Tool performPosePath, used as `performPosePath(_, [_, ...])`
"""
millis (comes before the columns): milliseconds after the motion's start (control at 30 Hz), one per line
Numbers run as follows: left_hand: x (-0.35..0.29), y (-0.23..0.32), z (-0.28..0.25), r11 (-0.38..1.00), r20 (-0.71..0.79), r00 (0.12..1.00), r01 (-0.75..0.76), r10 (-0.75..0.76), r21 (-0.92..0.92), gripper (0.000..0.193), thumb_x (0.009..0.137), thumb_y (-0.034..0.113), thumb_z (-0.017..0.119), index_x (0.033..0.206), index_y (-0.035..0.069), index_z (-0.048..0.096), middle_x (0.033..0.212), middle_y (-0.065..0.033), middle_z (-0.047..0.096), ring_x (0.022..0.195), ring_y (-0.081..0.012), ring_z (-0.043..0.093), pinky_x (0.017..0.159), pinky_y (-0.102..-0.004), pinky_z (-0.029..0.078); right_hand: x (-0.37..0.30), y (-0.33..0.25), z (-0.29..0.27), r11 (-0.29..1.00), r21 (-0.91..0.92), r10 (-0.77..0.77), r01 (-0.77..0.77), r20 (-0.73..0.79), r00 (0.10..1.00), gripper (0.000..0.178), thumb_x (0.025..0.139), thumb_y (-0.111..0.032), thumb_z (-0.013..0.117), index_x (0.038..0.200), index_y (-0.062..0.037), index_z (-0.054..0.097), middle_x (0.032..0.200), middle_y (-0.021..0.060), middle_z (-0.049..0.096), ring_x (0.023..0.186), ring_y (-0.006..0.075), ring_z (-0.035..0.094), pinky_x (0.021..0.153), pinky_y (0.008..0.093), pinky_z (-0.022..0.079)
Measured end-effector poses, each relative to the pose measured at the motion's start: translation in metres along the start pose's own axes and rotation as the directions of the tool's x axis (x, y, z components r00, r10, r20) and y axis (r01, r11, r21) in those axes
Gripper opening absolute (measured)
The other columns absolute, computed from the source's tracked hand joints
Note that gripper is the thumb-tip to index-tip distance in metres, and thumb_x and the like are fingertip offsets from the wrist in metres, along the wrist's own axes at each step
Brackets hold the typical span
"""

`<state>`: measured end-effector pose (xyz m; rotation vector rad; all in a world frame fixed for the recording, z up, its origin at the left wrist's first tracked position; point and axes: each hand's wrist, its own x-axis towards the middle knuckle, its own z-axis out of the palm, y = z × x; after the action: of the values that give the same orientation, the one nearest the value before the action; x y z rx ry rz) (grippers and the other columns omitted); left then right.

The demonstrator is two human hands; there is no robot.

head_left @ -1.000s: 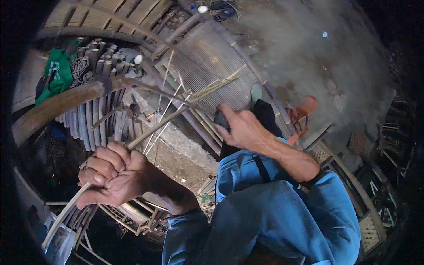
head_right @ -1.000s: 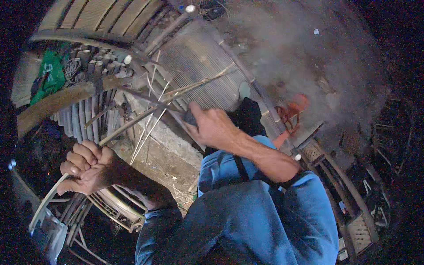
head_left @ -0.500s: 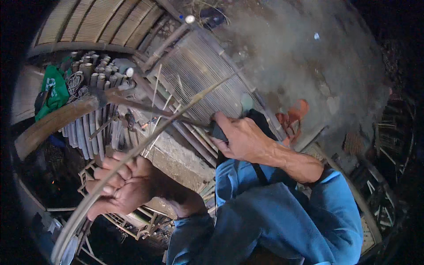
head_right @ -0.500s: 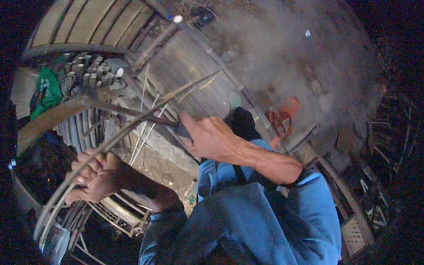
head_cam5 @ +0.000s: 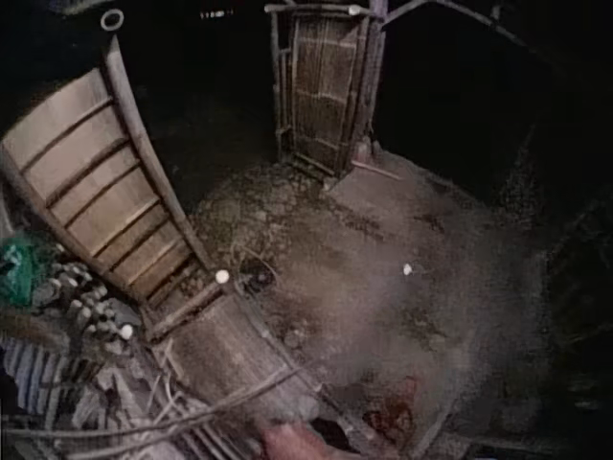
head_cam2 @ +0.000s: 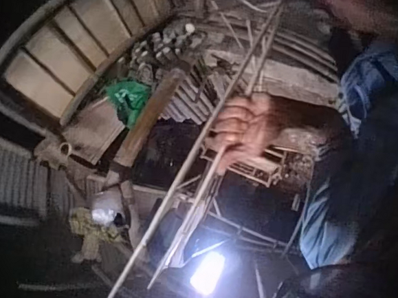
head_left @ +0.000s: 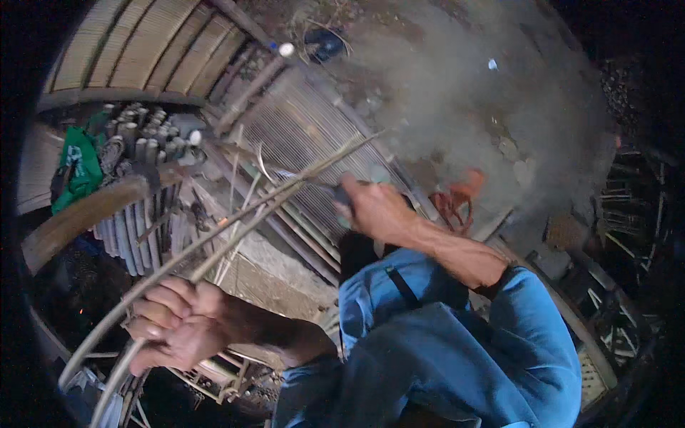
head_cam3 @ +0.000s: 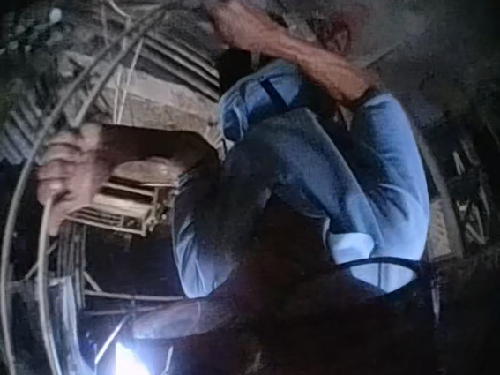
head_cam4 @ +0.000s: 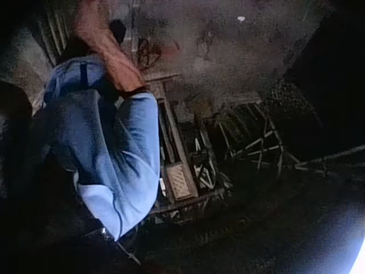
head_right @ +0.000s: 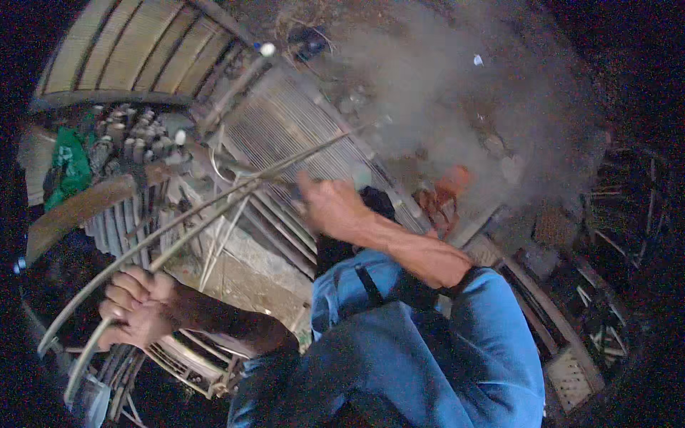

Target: The person uses a knife to shave and smooth thin bamboo strips, pulling the blade along the length of the material and periodically checking the texture by hand.

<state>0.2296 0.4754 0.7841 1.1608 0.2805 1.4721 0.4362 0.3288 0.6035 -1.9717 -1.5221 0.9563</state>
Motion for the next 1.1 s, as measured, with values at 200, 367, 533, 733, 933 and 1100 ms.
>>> performPosePath(200, [0.000, 0.035, -0.014, 0.987, 0.014, 0.995, 0.096, -0.098, 0.127, 0.063, 0.101, 0.065, 0.036, 0.072, 0.010, 0.047, 0.059, 0.0001, 0.033, 0.051, -0.0126, 0.029, 0.048, -0.0289, 0.025, 0.008, 0.052, 0.019, 0.988, -0.076, 0.139, -0.134, 0.062, 0.988, 0.043, 0.091, -0.028, 0.064, 0.120, -0.0008, 0.048, 0.079, 0.0278, 0.067, 0.077, 0.0507, 0.065, 0.070, 0.0572, 0.053])
performPosePath(367, [0.023, 0.098, -0.042, 0.947, -0.340, 0.935, 0.193, -0.098, 0.256, 0.058, 0.101, 0.060, 0.040, 0.067, 0.013, 0.038, 0.059, -0.0001, 0.026, 0.054, -0.0143, 0.024, 0.050, -0.0305, 0.023, -0.023, 0.133, 0.016, 0.941, -0.242, 0.258, -0.236, 0.065, 0.964, 0.055, 0.090, -0.028, 0.064, 0.131, 0.0016, 0.043, 0.086, 0.0261, 0.069, 0.085, 0.0470, 0.068, 0.073, 0.0562, 0.053])
performPosePath(533, [0.020, 0.117, -0.073, 0.946, -0.427, 0.904, 0.135, 0.004, 0.294, 0.059, 0.099, 0.061, 0.038, 0.068, 0.011, 0.039, 0.061, -0.0042, 0.031, 0.058, -0.0182, 0.032, 0.056, -0.0324, 0.031, -0.005, 0.108, -0.001, 0.956, -0.246, 0.161, -0.160, -0.015, 0.987, 0.056, 0.085, -0.029, 0.069, 0.126, 0.0012, 0.046, 0.085, 0.0248, 0.069, 0.079, 0.0464, 0.068, 0.069, 0.0563, 0.052])
performPosePath(733, [-0.127, 0.199, -0.270, 0.816, -0.497, 0.851, 0.406, -0.172, 0.412, 0.038, 0.100, 0.033, 0.049, 0.105, -0.001, 0.063, 0.101, -0.0190, 0.069, 0.105, -0.0297, 0.065, 0.098, -0.0451, 0.054, -0.006, 0.058, -0.041, 0.978, -0.114, 0.148, -0.177, -0.227, 0.963, 0.034, 0.076, -0.025, 0.069, 0.103, -0.0081, 0.059, 0.080, 0.0205, 0.068, 0.078, 0.0432, 0.067, 0.067, 0.0541, 0.051])
performPosePath(933, [-0.313, 0.173, -0.231, 0.121, -0.879, 0.261, 0.965, -0.400, 0.231, 0.039, 0.100, 0.047, 0.050, 0.084, 0.013, 0.061, 0.068, -0.0033, 0.058, 0.055, -0.0184, 0.055, 0.048, -0.0314, 0.046, -0.009, 0.076, -0.053, 0.959, -0.212, 0.103, -0.187, -0.355, 0.929, 0.028, 0.071, -0.025, 0.068, 0.096, -0.0114, 0.062, 0.073, 0.0184, 0.067, 0.067, 0.0420, 0.066, 0.061, 0.0533, 0.049])
performPosePath(1100, [-0.250, 0.178, -0.083, -0.301, -0.380, -0.131, 0.850, -0.915, 0.432, 0.047, 0.103, 0.043, 0.043, 0.118, 0.004, 0.064, 0.099, -0.0186, 0.070, 0.083, -0.0284, 0.070, 0.074, -0.0411, 0.056, -0.022, 0.071, -0.073, 0.915, -0.373, 0.048, -0.151, -0.272, 0.961, 0.026, 0.074, -0.025, 0.068, 0.095, -0.0129, 0.060, 0.071, 0.0162, 0.067, 0.064, 0.0413, 0.065, 0.058, 0.0525, 0.049])
